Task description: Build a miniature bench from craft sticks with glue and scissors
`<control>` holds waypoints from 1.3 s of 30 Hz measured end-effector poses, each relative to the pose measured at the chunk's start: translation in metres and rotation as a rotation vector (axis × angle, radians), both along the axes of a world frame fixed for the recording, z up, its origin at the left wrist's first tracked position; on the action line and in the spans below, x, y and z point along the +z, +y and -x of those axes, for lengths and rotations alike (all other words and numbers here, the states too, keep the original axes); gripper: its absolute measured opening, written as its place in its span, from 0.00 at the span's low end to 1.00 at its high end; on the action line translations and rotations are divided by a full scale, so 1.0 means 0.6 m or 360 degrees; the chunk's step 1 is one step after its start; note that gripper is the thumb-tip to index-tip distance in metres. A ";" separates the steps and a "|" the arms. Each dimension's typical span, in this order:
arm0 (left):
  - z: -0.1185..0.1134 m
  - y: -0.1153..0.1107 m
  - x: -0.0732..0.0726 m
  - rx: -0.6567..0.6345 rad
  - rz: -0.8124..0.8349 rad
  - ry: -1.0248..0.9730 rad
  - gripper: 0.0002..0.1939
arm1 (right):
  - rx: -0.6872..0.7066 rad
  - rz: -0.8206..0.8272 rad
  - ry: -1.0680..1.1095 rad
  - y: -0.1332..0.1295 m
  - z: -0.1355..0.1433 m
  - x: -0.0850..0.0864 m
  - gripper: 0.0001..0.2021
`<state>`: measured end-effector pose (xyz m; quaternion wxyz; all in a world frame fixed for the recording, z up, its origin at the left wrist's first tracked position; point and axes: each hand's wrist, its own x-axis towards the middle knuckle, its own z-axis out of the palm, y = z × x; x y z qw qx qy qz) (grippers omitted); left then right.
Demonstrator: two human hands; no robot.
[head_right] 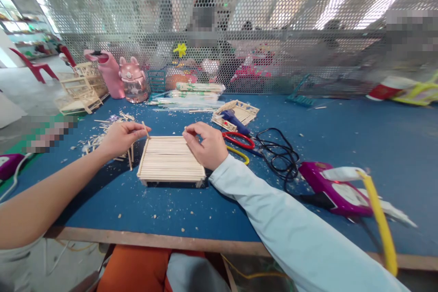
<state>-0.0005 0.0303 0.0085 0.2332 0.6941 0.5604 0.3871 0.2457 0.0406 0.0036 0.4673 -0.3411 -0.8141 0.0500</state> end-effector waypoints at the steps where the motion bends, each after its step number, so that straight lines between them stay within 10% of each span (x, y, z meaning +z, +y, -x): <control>1: 0.000 0.000 -0.001 -0.0007 -0.0001 -0.0006 0.11 | -0.0002 0.0005 -0.0003 0.000 0.000 0.000 0.06; 28: 0.034 0.005 0.010 -0.0043 0.0072 0.0115 0.14 | -0.0121 -0.0053 0.0092 0.009 -0.019 0.015 0.06; 39: -0.012 -0.044 0.010 0.0145 0.0125 0.0217 0.25 | -0.0157 0.0066 0.0161 0.009 -0.020 0.007 0.06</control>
